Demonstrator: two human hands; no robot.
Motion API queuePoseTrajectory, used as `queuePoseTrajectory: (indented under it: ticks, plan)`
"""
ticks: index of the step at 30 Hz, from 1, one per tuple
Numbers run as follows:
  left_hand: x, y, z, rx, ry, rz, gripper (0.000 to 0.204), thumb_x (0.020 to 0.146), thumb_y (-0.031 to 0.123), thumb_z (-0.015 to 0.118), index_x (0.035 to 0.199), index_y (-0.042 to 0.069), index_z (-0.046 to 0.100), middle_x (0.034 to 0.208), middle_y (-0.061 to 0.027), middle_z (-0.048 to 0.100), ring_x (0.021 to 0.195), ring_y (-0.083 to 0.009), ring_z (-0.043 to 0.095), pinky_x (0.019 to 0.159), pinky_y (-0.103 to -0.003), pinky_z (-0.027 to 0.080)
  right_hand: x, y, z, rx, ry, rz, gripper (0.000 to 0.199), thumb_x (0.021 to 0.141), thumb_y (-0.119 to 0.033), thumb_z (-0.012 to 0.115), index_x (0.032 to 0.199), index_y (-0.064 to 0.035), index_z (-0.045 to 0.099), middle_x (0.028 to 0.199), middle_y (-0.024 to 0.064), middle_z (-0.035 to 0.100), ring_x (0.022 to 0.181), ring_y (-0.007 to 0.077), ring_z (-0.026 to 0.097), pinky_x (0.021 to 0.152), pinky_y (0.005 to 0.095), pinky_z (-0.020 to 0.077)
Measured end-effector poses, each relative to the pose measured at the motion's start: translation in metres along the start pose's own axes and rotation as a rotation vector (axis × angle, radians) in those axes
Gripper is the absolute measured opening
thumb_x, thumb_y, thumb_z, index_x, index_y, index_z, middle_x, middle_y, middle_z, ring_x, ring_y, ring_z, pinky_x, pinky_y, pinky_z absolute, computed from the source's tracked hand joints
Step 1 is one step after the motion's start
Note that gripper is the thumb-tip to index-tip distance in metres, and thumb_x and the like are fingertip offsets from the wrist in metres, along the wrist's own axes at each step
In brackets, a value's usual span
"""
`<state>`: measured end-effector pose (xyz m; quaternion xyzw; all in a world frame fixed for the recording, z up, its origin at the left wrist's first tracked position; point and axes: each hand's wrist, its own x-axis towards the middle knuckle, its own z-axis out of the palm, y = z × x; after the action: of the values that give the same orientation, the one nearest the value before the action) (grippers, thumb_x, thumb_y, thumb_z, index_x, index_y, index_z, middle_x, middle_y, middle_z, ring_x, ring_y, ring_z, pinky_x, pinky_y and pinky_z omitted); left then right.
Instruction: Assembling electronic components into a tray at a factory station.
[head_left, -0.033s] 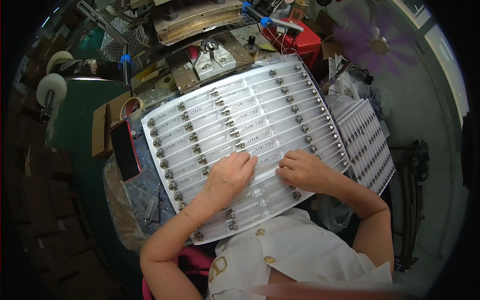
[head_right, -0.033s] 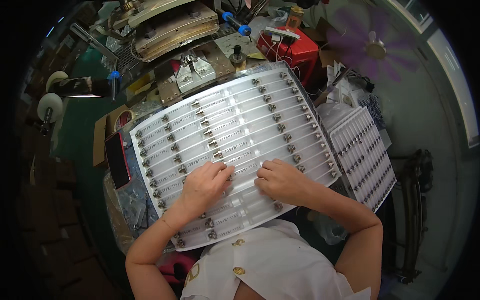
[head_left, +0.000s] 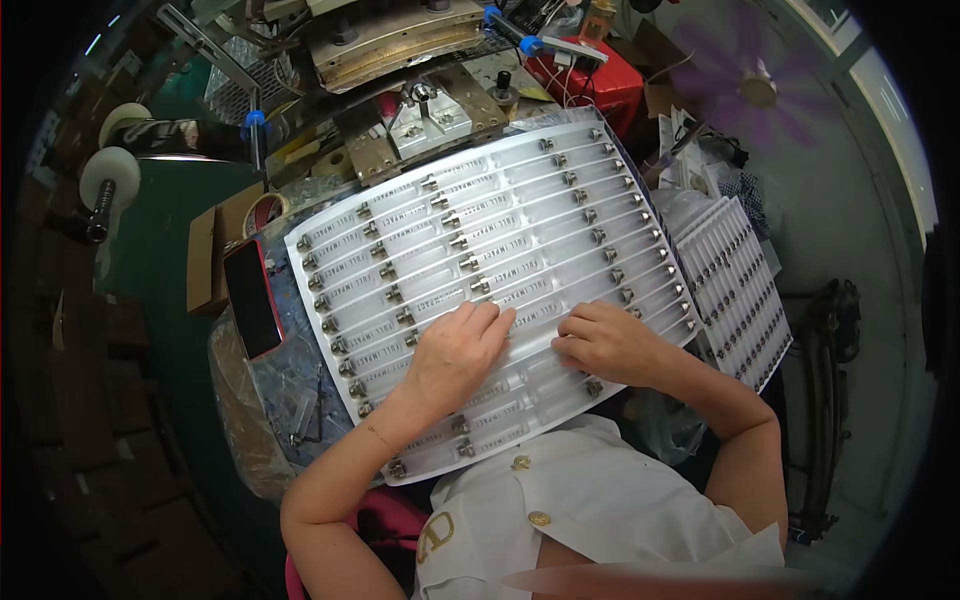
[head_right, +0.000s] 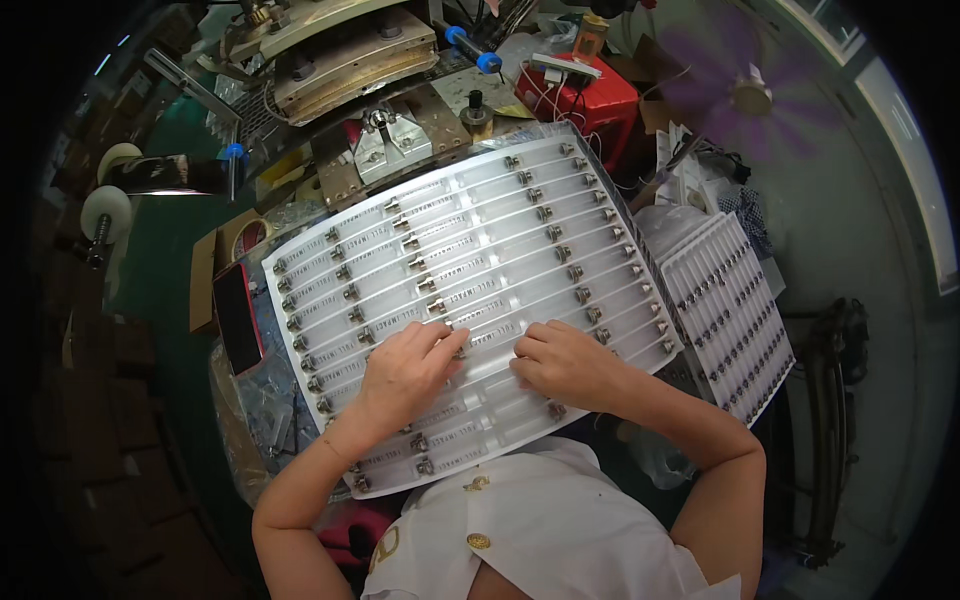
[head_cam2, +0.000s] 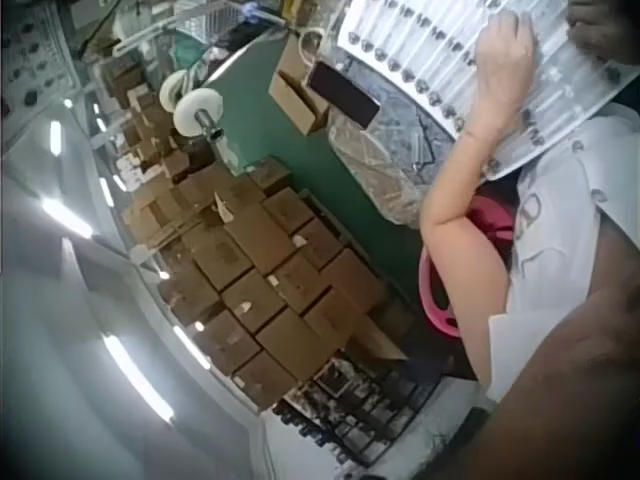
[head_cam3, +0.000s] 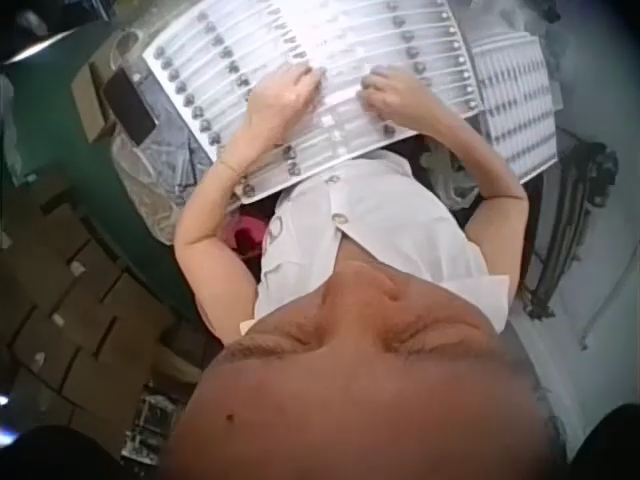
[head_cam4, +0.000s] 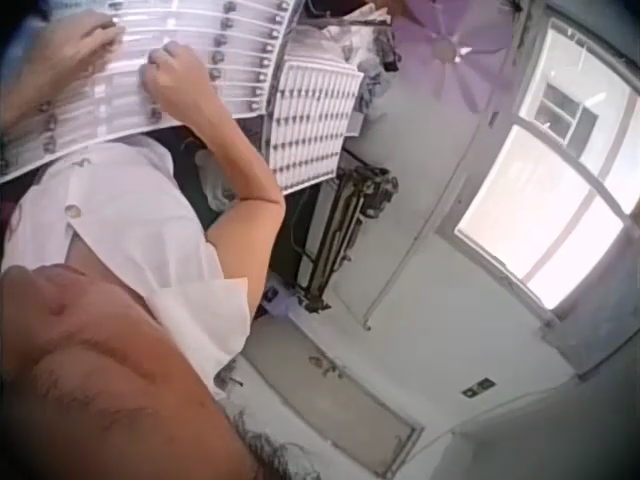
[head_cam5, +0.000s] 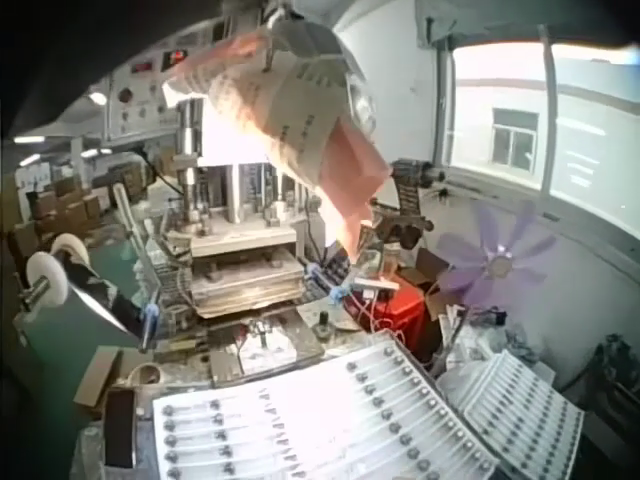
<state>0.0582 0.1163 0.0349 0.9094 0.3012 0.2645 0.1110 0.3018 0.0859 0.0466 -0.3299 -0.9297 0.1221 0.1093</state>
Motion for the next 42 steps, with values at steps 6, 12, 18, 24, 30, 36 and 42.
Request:
queuePoseTrajectory:
  ticks: [6,12,18,24,30,36,42]
  plan:
    - [-0.014,0.018,-0.022,-0.118,0.011,-0.156,0.027,0.084,0.022,0.065,0.107,0.007,0.063,0.084,-0.0073,0.06,0.078,-0.0232,0.058,0.065,-0.034,0.049,0.008,-0.001,-0.008,0.105,0.051,-0.056,0.023,0.07,-0.013,0.074,0.089,-0.0059,0.064,0.093,0.0049,0.063,0.085,0.0215,0.061,0.077,0.0322,0.0468]
    - [-0.005,0.014,-0.035,-0.589,-0.012,-0.515,0.028,0.084,0.023,0.067,0.108,0.007,0.066,0.087,-0.0106,0.066,0.064,-0.0228,0.058,0.062,-0.033,0.048,0.056,0.012,-0.04,0.569,0.165,-0.003,0.036,0.077,-0.006,0.072,0.112,-0.0101,0.064,0.099,0.0064,0.063,0.09,0.0222,0.062,0.076,0.0306,0.0506]
    - [0.026,-0.015,-0.046,-0.342,0.181,-0.427,0.033,0.077,0.02,0.075,0.107,0.009,0.067,0.087,-0.0092,0.067,0.064,-0.0211,0.06,0.06,-0.032,0.048,0.085,0.051,-0.05,0.786,0.189,0.007,0.036,0.08,-0.001,0.068,0.115,-0.0053,0.064,0.113,0.0085,0.063,0.1,0.0189,0.061,0.082,0.0291,0.0514]
    - [0.09,-0.092,-0.054,0.267,0.131,-0.067,0.049,0.077,0.025,0.072,0.123,0.019,0.058,0.077,-0.0061,0.056,0.068,-0.0227,0.058,0.06,-0.034,0.05,0.065,0.083,-0.063,0.755,0.395,0.32,0.032,0.083,-0.002,0.066,0.115,-0.004,0.064,0.11,0.0073,0.065,0.093,0.0125,0.062,0.078,0.0247,0.0508]
    - [0.15,-0.179,-0.043,0.708,0.263,0.009,0.029,0.08,0.022,0.067,0.107,0.016,0.062,0.07,-0.0045,0.054,0.066,-0.0221,0.059,0.057,-0.034,0.05,0.096,0.128,-0.066,0.523,0.601,0.518,0.03,0.082,-0.006,0.069,0.112,-0.0002,0.064,0.09,0.0067,0.068,0.077,0.0062,0.058,0.07,0.0214,0.047]
    - [0.105,-0.076,-0.029,0.149,0.331,0.093,0.016,0.081,0.021,0.067,0.097,0.019,0.067,0.064,-0.0032,0.053,0.056,-0.0204,0.057,0.048,-0.033,0.047,0.162,0.134,-0.07,0.305,0.848,0.254,0.028,0.079,-0.004,0.07,0.107,-0.0015,0.064,0.096,0.0087,0.067,0.077,0.0154,0.065,0.07,0.0266,0.0509]
    - [0.0,0.01,0.011,-0.263,0.134,0.083,0.017,0.084,0.021,0.064,0.101,0.017,0.065,0.064,-0.0019,0.049,0.055,-0.0171,0.054,0.046,-0.032,0.045,0.22,0.117,-0.033,-0.257,0.706,0.017,0.034,0.072,-0.004,0.072,0.105,-0.006,0.063,0.109,0.0082,0.063,0.093,0.0288,0.064,0.078,0.0338,0.054]
